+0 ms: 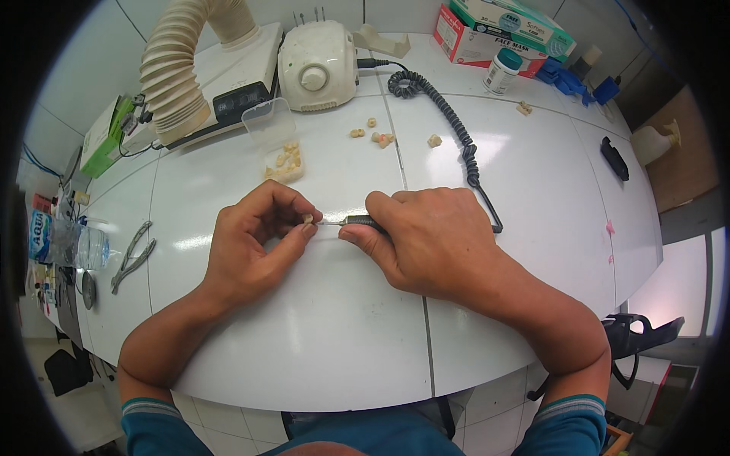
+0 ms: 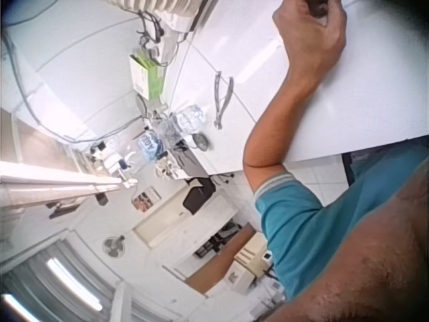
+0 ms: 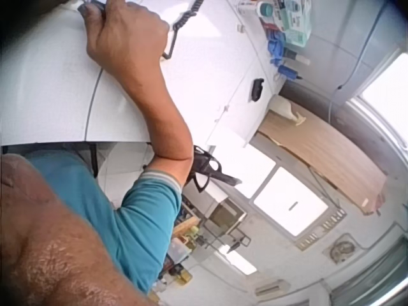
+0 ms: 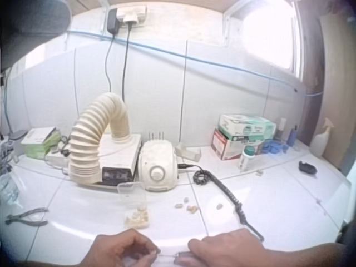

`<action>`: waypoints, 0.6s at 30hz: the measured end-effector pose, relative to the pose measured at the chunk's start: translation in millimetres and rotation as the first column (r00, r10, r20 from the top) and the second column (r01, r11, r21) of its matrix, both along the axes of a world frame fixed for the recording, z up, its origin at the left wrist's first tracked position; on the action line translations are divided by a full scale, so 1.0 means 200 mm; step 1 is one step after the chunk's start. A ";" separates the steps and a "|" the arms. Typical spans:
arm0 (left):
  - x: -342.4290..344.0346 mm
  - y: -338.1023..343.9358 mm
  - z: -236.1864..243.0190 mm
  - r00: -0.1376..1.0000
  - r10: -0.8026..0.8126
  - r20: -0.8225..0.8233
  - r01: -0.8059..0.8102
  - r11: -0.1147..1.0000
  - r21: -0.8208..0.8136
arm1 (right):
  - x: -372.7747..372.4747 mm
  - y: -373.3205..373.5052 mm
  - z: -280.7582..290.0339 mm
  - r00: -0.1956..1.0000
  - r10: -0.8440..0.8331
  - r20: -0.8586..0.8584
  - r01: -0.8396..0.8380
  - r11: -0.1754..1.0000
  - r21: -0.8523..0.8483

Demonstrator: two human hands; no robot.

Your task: The person holds a small dental tooth piece and grinds into it using an electric rotary handpiece.

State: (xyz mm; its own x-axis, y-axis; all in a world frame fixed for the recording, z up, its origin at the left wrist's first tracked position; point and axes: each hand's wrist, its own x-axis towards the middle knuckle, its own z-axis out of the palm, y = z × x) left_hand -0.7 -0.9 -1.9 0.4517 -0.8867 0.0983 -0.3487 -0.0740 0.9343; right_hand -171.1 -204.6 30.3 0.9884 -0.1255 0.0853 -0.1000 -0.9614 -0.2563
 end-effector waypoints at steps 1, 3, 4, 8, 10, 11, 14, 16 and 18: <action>0.00 0.00 0.00 1.000 -0.002 -0.008 0.002 1.000 0.002 | 0.00 0.00 0.00 1.000 -0.001 0.000 0.001 1.000 0.000; 0.00 0.00 0.01 1.000 -0.004 -0.016 0.004 1.000 0.003 | 0.00 0.00 0.00 1.000 0.001 -0.009 -0.001 1.000 -0.007; 0.00 0.00 0.01 1.000 -0.007 -0.020 0.007 1.000 0.000 | 0.00 0.00 0.00 1.000 0.000 -0.009 0.000 1.000 -0.007; 0.00 0.00 0.00 1.000 -0.003 -0.023 0.003 1.000 -0.010 | 0.00 0.01 0.00 1.000 0.002 -0.015 -0.002 1.000 -0.007; 0.00 0.00 0.01 1.000 -0.009 -0.008 0.009 1.000 0.000 | 0.00 0.00 0.00 1.000 -0.003 -0.025 0.003 1.000 -0.008; 0.00 0.00 0.01 1.000 -0.014 0.008 0.014 1.000 0.009 | 0.00 0.00 -0.01 1.000 0.002 0.000 -0.002 1.000 -0.017; 0.00 0.00 0.02 0.999 -0.016 0.036 0.016 1.000 0.011 | -0.01 0.00 -0.01 1.000 0.007 0.015 -0.007 1.000 -0.013; 0.00 0.00 0.02 0.999 -0.010 0.045 0.010 1.000 0.004 | 0.00 -0.01 -0.01 1.000 0.006 0.008 -0.006 1.000 -0.005; 0.00 0.00 0.01 0.999 -0.002 0.053 0.002 1.000 -0.002 | 0.00 -0.01 -0.01 1.000 0.007 0.005 -0.007 1.000 -0.014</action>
State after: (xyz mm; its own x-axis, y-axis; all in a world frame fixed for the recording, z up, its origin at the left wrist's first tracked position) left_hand -1.4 -0.4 0.2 0.4436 -0.8876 0.1238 -0.3982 -0.0715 0.9145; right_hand -171.1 -206.0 28.1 0.9888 -0.1173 0.0923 -0.0919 -0.9656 -0.2432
